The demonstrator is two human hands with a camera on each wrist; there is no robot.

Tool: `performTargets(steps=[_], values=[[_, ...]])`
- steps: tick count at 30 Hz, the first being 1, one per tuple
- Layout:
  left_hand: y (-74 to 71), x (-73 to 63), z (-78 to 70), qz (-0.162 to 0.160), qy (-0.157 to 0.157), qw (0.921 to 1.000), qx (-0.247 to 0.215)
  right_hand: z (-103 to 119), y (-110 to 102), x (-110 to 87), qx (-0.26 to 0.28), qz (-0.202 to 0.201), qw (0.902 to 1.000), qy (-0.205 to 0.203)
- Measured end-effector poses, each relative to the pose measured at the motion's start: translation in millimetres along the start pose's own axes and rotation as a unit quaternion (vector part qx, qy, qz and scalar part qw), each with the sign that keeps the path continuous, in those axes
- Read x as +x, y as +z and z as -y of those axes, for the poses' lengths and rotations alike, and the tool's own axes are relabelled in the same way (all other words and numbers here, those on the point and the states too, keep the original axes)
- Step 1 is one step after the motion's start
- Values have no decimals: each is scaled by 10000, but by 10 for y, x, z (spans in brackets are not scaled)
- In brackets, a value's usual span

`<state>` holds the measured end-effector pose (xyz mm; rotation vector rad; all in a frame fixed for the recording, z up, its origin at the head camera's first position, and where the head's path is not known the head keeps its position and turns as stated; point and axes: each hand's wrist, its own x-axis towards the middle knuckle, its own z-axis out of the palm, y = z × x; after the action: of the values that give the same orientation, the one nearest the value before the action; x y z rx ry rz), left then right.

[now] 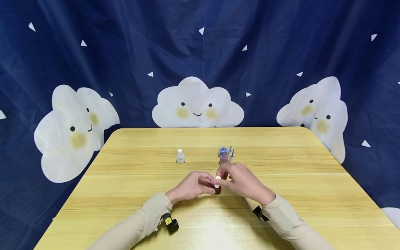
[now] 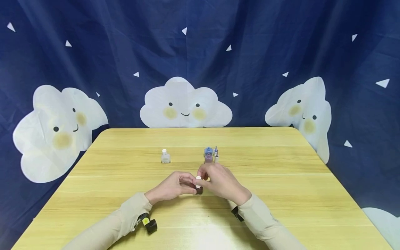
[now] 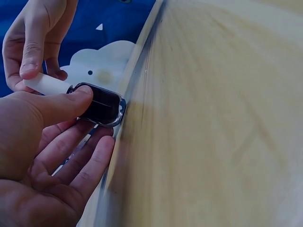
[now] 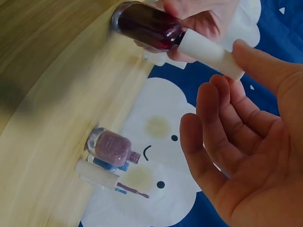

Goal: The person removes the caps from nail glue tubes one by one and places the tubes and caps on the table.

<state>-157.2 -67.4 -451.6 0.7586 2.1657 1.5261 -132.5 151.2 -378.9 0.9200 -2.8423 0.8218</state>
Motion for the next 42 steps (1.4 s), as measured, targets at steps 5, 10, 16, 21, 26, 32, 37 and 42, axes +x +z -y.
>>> performTargets(steps=[5, 10, 16, 21, 26, 32, 37, 42], values=[[0, 0, -6, 37, 6, 10000, -76, 11, -10, -5, 75, 75, 9996, -268], [0, -1, -11, 39, 13, 10000, -62, 17, -12, -19, 55, 42, 9988, -481], [0, -5, -14, 34, -8, 10000, 4, 8, 11, -13, 222, 28, 9995, -213], [7, -4, -28, 22, 21, 10000, 3, 8, 6, -6, 194, -9, 9989, -420], [9, -6, -30, 23, 4, 10000, 8, 6, 3, -12, 192, 46, 9986, -481], [8, -14, -18, 27, 10, 10000, 75, 4, 12, -22, 81, -57, 9999, -137], [12, -17, -37, -6, -16, 10000, 83, 16, 3, -20, -94, -120, 9996, -217], [12, -15, -54, -24, 3, 9999, 118, 31, -7, -23, -120, -16, 9992, -373]])
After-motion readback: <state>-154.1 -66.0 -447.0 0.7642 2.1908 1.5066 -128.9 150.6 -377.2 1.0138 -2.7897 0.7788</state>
